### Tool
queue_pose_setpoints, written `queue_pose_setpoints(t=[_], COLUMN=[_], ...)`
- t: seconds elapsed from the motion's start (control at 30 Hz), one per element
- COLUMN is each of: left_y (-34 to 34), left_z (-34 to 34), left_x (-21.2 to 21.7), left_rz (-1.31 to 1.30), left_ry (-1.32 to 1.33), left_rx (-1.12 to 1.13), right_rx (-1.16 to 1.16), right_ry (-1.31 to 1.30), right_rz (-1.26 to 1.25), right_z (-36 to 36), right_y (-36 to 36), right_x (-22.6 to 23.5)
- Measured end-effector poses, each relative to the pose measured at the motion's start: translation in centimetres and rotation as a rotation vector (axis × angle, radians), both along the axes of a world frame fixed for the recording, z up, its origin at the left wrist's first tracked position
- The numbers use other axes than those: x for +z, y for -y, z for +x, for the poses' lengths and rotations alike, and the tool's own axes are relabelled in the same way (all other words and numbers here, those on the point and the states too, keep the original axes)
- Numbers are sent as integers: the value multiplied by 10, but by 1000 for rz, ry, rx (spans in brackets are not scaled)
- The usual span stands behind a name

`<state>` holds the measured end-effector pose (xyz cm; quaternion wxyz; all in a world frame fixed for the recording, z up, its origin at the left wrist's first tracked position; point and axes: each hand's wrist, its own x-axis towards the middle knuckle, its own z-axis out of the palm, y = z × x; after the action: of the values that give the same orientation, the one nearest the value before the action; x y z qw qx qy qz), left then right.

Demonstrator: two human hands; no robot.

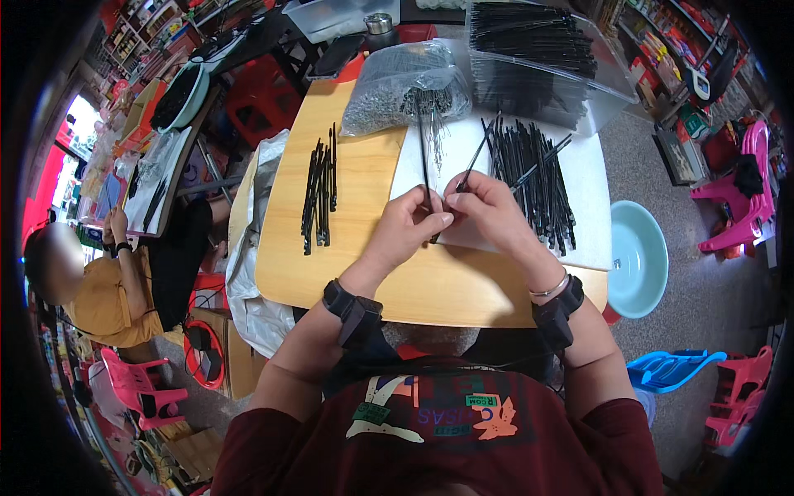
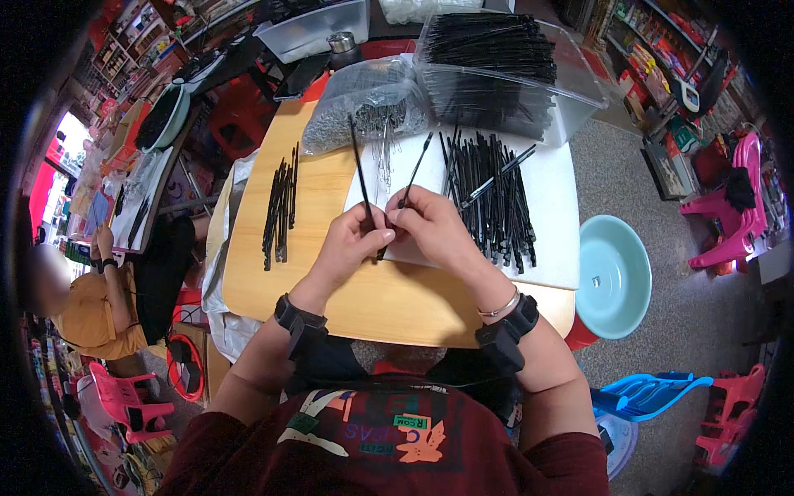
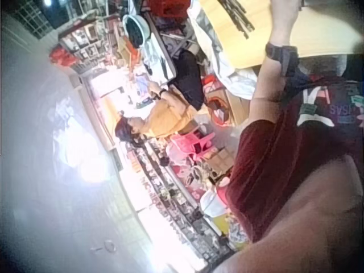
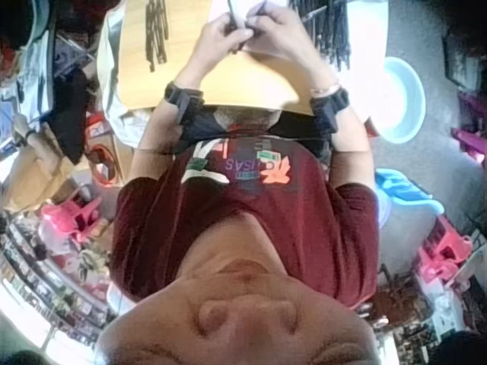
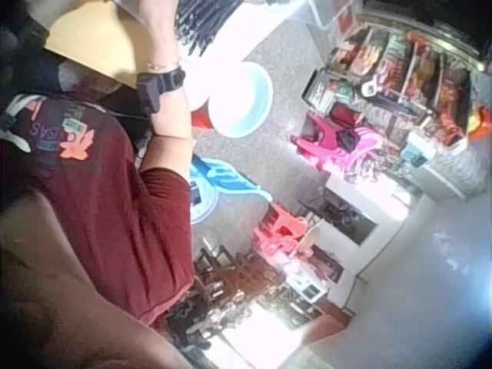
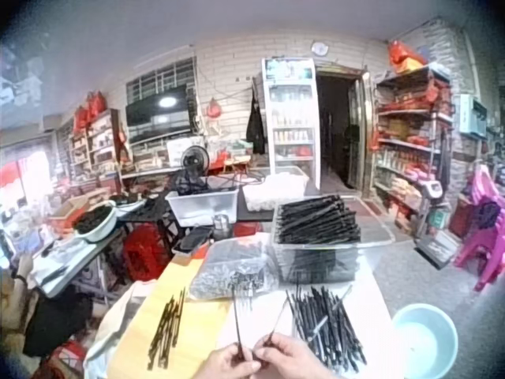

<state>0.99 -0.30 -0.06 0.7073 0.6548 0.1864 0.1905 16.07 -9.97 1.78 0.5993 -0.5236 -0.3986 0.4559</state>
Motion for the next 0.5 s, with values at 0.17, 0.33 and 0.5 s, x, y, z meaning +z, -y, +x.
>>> queue_pose_setpoints(t=[0.17,0.33,0.5], left_y=[-3,-4,1], left_z=[5,3,4], left_x=[0,8,7], left_rz=[-10,-37,5], left_ry=[28,-52,49], left_rx=[148,207,151], right_rx=[13,-5,5], right_ry=[81,84,29], right_rz=[-5,-8,-3], right_z=[-3,1,3], right_y=[-4,-3,-4], right_x=[1,2,3])
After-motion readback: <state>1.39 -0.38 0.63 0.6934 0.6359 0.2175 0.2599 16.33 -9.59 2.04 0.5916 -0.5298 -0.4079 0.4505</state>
